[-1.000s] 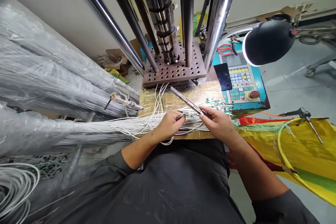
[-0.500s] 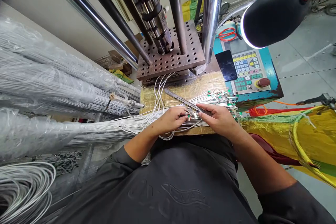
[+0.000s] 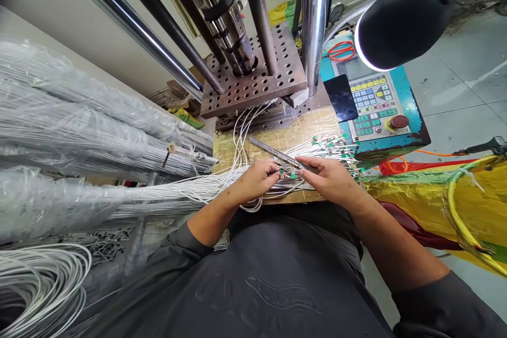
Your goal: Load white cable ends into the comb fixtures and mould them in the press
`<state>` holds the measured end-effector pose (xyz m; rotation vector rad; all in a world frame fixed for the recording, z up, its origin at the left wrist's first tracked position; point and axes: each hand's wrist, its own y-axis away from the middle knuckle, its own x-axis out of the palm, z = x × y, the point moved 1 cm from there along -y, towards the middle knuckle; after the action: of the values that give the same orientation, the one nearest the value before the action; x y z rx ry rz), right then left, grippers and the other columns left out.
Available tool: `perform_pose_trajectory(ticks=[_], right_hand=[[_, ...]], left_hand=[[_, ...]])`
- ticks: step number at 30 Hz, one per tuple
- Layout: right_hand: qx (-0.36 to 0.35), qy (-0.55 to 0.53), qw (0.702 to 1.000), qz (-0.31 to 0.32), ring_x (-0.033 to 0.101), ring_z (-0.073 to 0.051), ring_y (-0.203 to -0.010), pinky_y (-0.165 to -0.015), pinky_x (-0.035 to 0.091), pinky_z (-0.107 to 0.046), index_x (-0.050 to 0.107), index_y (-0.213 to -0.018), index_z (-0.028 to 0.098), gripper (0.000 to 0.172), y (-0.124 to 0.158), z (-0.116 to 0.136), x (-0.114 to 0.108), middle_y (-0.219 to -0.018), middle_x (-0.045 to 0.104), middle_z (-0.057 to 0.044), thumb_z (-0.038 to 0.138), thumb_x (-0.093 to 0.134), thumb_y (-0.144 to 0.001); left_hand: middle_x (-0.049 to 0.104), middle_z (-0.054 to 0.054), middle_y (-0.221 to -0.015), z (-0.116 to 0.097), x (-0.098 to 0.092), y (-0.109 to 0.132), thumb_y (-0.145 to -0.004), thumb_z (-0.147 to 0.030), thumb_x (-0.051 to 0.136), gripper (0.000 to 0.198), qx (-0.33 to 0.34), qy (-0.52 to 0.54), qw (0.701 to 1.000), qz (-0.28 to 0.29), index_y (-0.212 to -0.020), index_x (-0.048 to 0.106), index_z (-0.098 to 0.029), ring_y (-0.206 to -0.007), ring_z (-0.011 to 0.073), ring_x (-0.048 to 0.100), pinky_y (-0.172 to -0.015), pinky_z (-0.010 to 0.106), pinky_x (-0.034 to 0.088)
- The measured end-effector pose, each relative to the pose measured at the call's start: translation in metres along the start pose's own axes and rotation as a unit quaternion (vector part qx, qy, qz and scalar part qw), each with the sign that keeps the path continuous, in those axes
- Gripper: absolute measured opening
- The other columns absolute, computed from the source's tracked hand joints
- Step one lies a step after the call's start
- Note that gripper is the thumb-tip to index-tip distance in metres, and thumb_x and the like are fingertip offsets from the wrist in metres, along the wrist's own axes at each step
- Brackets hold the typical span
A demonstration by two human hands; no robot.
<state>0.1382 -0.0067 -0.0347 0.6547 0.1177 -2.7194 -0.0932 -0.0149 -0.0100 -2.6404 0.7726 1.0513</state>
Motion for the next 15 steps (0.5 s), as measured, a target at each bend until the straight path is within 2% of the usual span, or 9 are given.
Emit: perform_pose_trajectory(ticks=[5, 10, 15], right_hand=[[0.017, -0.012, 1.0, 0.009, 0.07, -0.029, -0.116, -0.111, 0.052, -0.041, 0.076, -0.123, 0.022, 0.044, -0.001, 0.001, -0.001, -0.123, 0.074, -0.004, 0.041, 0.068, -0.084], [0.049, -0.003, 0.999, 0.019, 0.072, -0.029, -0.111, -0.104, 0.057, -0.04, 0.075, -0.125, 0.021, 0.058, -0.003, 0.001, 0.001, -0.12, 0.075, -0.004, 0.041, 0.082, -0.071], [0.058, 0.025, 0.998, -0.022, 0.073, -0.031, -0.107, -0.1, 0.059, -0.039, 0.079, -0.118, 0.02, 0.05, -0.003, 0.007, 0.002, -0.112, 0.077, -0.005, 0.043, 0.081, -0.073]], left_hand=[[0.059, 0.002, -0.076, -0.005, 0.003, 0.002, -0.094, -0.015, 0.052, 0.023, 0.0, -0.014, 1.0, -0.023, -0.072, 0.056, -0.018, -0.075, 0.0162, 0.054, -0.073, 0.028, 0.042], [0.061, 0.003, -0.077, -0.008, 0.011, 0.005, -0.093, -0.015, 0.054, 0.021, -0.024, -0.011, 0.998, -0.053, -0.072, 0.056, -0.018, -0.077, 0.0166, 0.056, -0.078, 0.029, 0.045], [0.062, 0.002, -0.074, -0.004, 0.01, 0.006, -0.095, -0.025, 0.057, 0.028, -0.066, 0.065, 0.994, -0.054, -0.069, 0.058, -0.017, -0.074, 0.0151, 0.057, -0.075, 0.027, 0.046]])
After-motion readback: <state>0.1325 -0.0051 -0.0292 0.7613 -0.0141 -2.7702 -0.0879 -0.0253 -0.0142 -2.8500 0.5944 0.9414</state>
